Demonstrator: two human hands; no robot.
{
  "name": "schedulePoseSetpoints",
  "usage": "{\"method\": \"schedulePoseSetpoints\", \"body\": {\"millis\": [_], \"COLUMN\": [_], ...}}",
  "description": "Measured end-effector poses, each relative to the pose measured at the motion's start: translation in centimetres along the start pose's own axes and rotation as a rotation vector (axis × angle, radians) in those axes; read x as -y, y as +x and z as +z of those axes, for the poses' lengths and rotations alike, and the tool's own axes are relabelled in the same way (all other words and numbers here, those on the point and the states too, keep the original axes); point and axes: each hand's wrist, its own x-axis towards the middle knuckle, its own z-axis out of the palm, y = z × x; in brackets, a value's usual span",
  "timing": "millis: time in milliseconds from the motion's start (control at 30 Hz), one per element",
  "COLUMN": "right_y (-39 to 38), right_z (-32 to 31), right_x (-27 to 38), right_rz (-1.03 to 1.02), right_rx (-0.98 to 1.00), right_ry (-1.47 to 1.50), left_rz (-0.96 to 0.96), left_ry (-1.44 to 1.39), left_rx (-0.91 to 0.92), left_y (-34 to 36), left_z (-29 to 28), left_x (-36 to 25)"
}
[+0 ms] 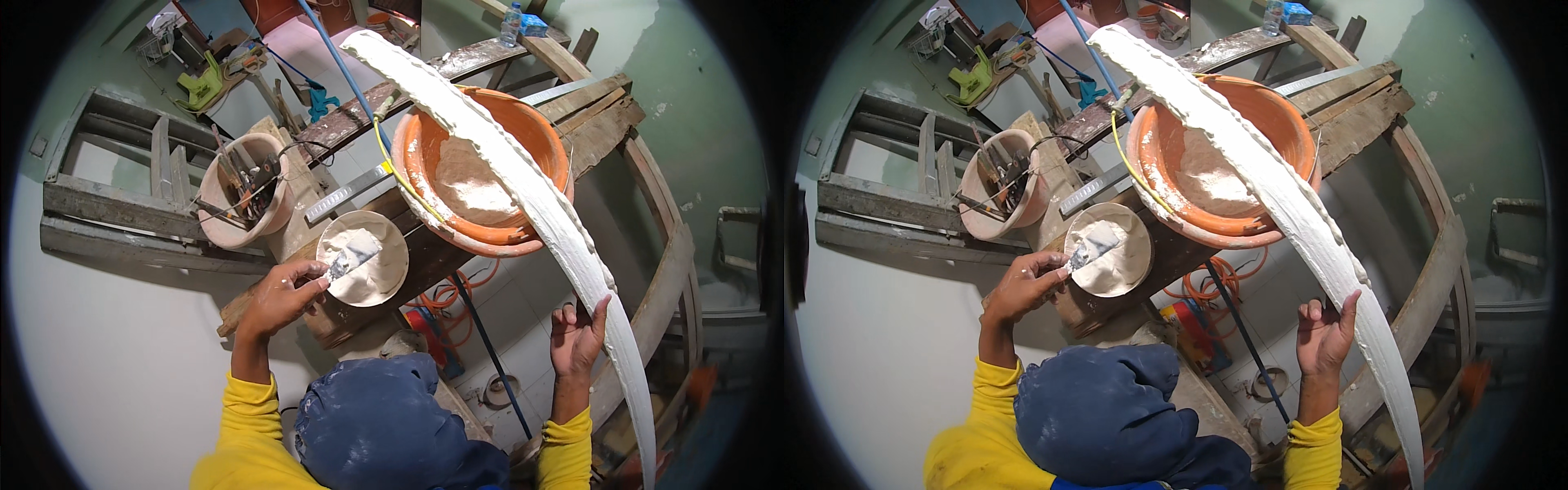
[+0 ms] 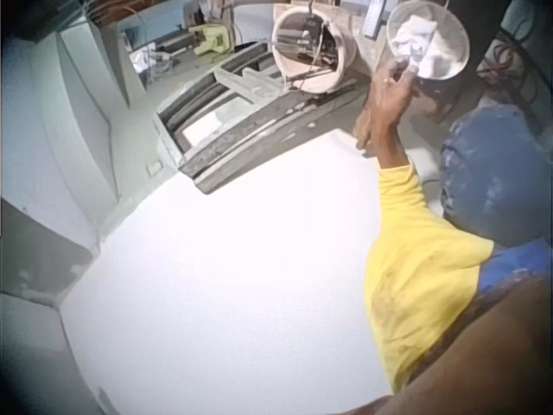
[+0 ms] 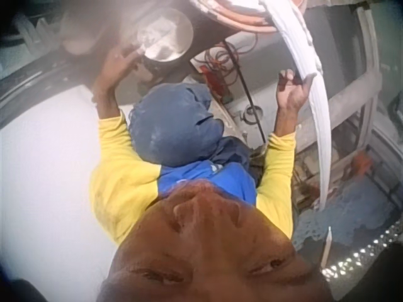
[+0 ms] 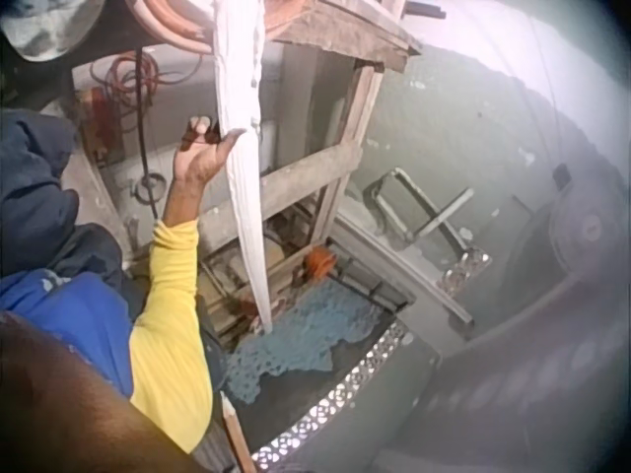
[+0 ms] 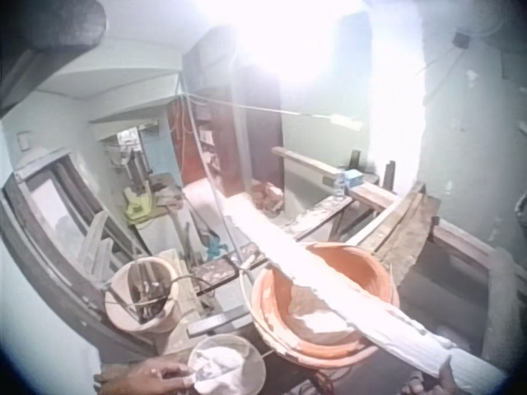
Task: The person applies white plaster to a long, curved wooden frame using a putty knife. They repeatedly scoop plaster from a bowl and spread it along the frame's surface, smoothing it with the tool.
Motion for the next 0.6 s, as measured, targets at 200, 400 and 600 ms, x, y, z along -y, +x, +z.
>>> {"method": "schedulePoseSetpoints", "body": {"millis": [200, 400, 600], "right_y": [0.1, 0.2, 0.1], "right_z": [-0.1, -0.1, 0.9], "right_x": [-0.2, -0.6, -0.6], "right_rz": [-0.018, -0.021, -0.020], "right_rx": [0.023, 0.039, 0.029], "right_ry": [0.029, -0.002, -0.014], "left_rz": [0.045, 0.283, 0.012], "left_ry": [0.220, 0.784, 0.428], "left_rx": [-0.022, -0.018, 0.308], "left_y": [0.5, 3.3, 8.2], "left_z": [-0.4, -1.5, -1.1], "left_x": [-0.4, -1.0, -0.1]}}
